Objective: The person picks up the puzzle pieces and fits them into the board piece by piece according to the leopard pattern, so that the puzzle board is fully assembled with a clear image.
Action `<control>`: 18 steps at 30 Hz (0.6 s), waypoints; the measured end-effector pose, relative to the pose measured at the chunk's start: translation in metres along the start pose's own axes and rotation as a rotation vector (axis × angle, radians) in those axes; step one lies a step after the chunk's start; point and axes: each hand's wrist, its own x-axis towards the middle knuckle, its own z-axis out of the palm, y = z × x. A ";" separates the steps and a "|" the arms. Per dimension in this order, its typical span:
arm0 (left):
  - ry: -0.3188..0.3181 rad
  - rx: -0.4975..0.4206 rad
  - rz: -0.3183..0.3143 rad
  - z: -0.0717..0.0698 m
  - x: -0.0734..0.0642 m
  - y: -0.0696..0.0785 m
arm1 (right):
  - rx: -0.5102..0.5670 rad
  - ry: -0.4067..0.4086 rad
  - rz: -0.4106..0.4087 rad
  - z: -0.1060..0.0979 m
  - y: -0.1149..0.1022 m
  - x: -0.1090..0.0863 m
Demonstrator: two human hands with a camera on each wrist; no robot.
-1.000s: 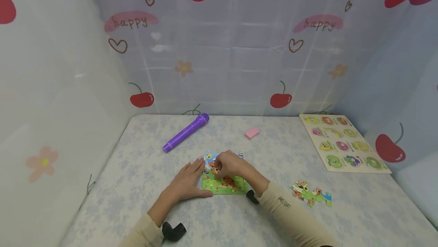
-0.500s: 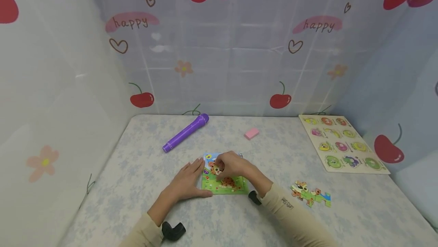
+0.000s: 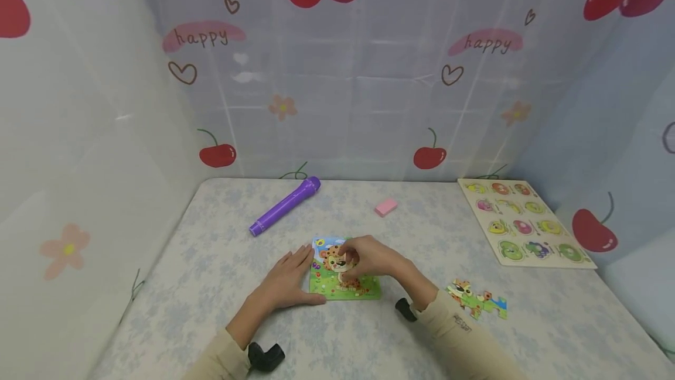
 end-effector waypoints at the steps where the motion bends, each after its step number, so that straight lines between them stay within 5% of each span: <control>1: 0.000 -0.003 0.000 0.000 0.000 0.000 | 0.005 0.003 0.002 -0.001 0.001 -0.003; 18: -0.012 0.012 -0.004 0.003 0.002 -0.002 | 0.059 0.065 0.014 -0.030 0.028 -0.084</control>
